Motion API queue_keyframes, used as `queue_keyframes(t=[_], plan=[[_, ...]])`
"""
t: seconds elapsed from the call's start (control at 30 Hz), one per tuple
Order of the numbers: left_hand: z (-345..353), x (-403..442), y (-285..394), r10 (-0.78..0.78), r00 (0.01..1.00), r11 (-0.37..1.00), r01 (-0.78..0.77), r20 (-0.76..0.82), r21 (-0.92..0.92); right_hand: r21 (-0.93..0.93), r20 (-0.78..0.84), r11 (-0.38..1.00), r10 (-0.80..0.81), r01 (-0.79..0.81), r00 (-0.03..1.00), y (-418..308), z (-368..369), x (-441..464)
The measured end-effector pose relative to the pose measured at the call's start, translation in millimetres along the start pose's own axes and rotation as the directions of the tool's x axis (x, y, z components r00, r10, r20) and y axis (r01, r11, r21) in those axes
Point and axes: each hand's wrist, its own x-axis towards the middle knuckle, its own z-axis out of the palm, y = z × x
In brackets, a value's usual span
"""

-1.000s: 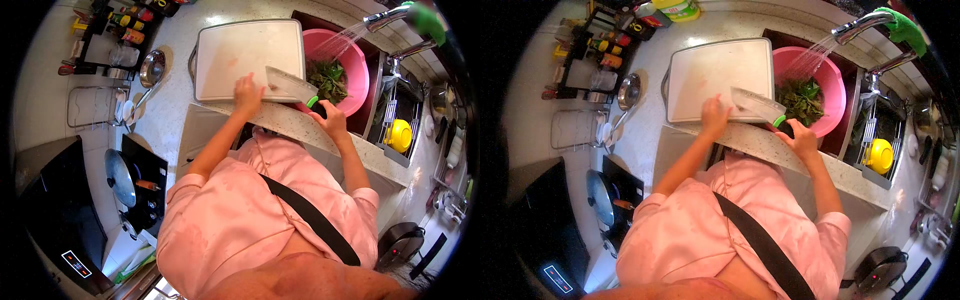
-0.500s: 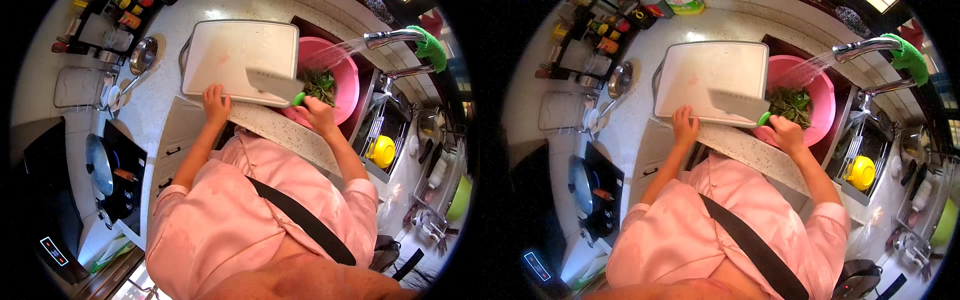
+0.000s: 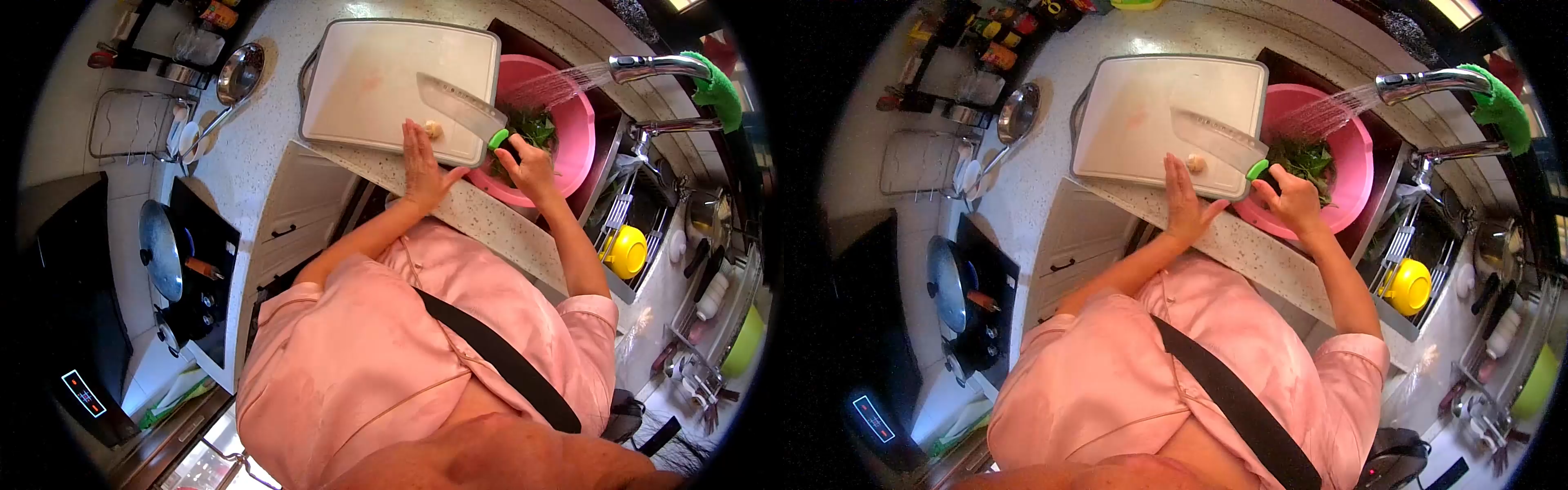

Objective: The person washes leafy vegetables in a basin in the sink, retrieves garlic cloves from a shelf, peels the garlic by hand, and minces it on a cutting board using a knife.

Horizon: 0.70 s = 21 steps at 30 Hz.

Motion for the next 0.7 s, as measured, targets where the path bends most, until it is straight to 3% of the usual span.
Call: queue_keyframes(t=[0.07, 0.17, 0.23, 0.3, 0.33, 0.37, 0.43, 0.47, 0.5, 0.57, 0.7], plan=[[3.9, 0.8, 6.5, -0.021, 0.999, 0.997, 0.017, -0.047, -0.078, -0.178, -0.006, 0.965, -0.196, 0.192, 0.981, 13.9, 3.2, -2.0], [6.8, -1.1, 5.8, -0.094, 0.988, 0.988, 0.077, -0.126, -0.137, -0.288, 0.14, 0.932, -0.187, 0.221, 0.972, 28.7, 12.6, -8.4], [5.1, -8.9, 8.5, -0.168, 0.978, 0.969, 0.141, -0.12, -0.201, -0.239, 0.135, 0.937, -0.227, 0.254, 0.965, 26.5, 8.4, -5.0], [8.2, -16.5, 9.5, -0.161, 0.977, 0.978, 0.139, -0.14, -0.154, -0.045, -0.092, 0.949, -0.314, 0.311, 0.945, -7.0, -17.3, 9.6], [6.7, -15.9, 12.0, -0.169, 0.971, 0.976, 0.141, -0.167, -0.165, 0.113, -0.09, 0.961, -0.243, 0.253, 0.966, -22.0, -31.5, 12.3], [6.2, -12.8, 12.9, -0.17, 0.965, 0.975, 0.136, -0.199, -0.175, 0.112, -0.087, 0.959, -0.251, 0.26, 0.964, -19.9, -29.6, 9.8], [7.1, -10.7, 10.1, -0.177, 0.962, 0.978, 0.148, -0.208, -0.148, 0.316, -0.103, 0.916, -0.225, 0.247, 0.969, -5.8, -11.9, 3.6], [8.3, -14.2, 9.9, -0.19, 0.961, 0.978, 0.168, -0.201, -0.124, -0.12, 0.041, 0.959, -0.255, 0.258, 0.966, 13.8, 8.0, 3.2], [11.0, -16.4, 10.6, -0.193, 0.96, 0.978, 0.17, -0.202, -0.125, -0.27, 0.201, 0.956, -0.063, 0.117, 0.978, 34.4, 28.4, -2.5], [17.2, -13.0, 13.3, -0.153, 0.965, 0.984, 0.128, -0.214, -0.126, -0.408, 0.203, 0.903, -0.05, 0.131, 0.978, 21.4, 19.0, 0.4], [22.7, -0.5, 17.7, -0.187, 0.96, 0.976, 0.158, -0.209, -0.149, -0.367, 0.251, 0.925, -0.007, 0.102, 0.968, 12.5, -0.7, 15.2]])
